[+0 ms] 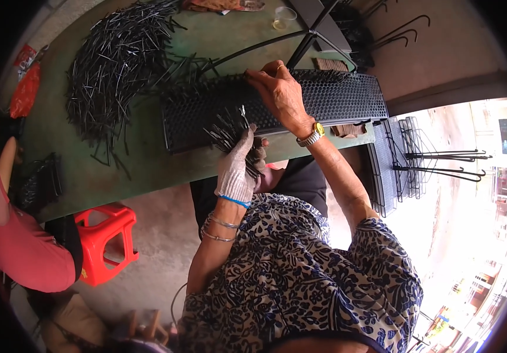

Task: Assembling metal grates by manually inserting metal pegs into pre-drilled holes in a metal frame.

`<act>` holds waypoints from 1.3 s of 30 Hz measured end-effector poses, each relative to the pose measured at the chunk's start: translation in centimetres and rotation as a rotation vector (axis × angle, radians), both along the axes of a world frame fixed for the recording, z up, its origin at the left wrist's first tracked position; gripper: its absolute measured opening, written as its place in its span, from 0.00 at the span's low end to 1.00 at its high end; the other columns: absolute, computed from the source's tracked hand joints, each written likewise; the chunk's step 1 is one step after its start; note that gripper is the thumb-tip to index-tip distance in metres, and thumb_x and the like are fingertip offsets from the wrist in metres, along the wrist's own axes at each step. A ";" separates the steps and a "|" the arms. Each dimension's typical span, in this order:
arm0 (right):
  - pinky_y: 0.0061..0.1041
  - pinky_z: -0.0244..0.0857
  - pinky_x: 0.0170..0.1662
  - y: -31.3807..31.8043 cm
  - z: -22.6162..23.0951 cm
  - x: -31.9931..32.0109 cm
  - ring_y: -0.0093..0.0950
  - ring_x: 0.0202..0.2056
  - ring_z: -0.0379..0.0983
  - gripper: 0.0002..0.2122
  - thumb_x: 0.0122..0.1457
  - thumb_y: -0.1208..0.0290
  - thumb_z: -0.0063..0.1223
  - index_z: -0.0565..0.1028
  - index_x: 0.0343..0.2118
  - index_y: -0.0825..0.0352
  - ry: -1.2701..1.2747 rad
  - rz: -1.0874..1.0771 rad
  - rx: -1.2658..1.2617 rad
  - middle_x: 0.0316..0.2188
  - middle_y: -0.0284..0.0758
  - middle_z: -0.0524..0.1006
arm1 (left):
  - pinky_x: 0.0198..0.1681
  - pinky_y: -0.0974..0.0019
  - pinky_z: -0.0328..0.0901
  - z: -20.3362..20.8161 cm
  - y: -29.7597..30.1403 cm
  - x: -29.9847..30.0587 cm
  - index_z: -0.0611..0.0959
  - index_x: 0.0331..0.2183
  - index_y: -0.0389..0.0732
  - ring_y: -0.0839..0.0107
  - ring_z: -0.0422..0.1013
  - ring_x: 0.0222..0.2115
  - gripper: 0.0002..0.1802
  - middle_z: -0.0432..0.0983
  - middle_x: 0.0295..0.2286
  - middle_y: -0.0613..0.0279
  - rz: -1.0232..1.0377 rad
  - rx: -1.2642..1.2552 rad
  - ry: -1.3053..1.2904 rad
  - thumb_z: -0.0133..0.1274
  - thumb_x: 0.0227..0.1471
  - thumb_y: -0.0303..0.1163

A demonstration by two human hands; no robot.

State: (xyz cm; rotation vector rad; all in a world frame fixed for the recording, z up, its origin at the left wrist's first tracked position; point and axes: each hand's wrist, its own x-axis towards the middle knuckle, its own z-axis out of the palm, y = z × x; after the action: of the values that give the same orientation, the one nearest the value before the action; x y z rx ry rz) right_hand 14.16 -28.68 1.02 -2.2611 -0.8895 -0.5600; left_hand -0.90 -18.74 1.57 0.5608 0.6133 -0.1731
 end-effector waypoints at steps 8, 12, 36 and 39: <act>0.22 0.67 0.40 -2.0 3.7 -2.6 0.22 0.36 0.74 0.17 0.57 0.63 0.60 0.76 0.42 0.72 0.994 0.393 0.119 0.33 0.36 0.79 | 0.14 0.79 0.59 -0.3 -0.6 0.0 0.80 0.39 0.37 0.79 0.69 0.16 0.14 0.79 0.24 0.57 0.070 0.027 -0.005 0.58 0.54 0.36; 0.20 0.66 0.34 -2.3 3.9 -2.4 0.18 0.30 0.71 0.11 0.59 0.67 0.56 0.76 0.38 0.71 1.136 0.402 0.142 0.26 0.30 0.76 | 0.15 0.79 0.59 0.8 -0.9 0.1 0.81 0.37 0.38 0.79 0.70 0.17 0.13 0.80 0.25 0.58 0.070 0.110 0.012 0.58 0.53 0.36; 0.20 0.69 0.30 -1.4 2.5 0.9 0.24 0.29 0.79 0.04 0.59 0.79 0.51 0.71 0.36 0.73 0.336 0.095 0.329 0.26 0.38 0.78 | 0.25 0.67 0.73 -1.4 -1.9 0.1 0.79 0.37 0.36 0.67 0.77 0.27 0.16 0.80 0.30 0.54 0.040 -0.032 0.113 0.53 0.58 0.40; 0.20 0.69 0.29 -1.2 2.7 1.0 0.24 0.29 0.79 0.04 0.59 0.80 0.51 0.72 0.36 0.73 0.331 0.117 0.364 0.27 0.38 0.78 | 0.27 0.65 0.74 -2.8 -1.7 -0.3 0.78 0.37 0.35 0.67 0.77 0.27 0.16 0.79 0.30 0.54 0.056 -0.066 0.071 0.51 0.59 0.39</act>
State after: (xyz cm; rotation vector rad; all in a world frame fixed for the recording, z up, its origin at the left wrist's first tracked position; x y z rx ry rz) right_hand 15.12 -29.83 3.68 -1.8863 -0.6843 -0.2578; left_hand -1.17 -20.45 -1.24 0.4742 0.6895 -0.1603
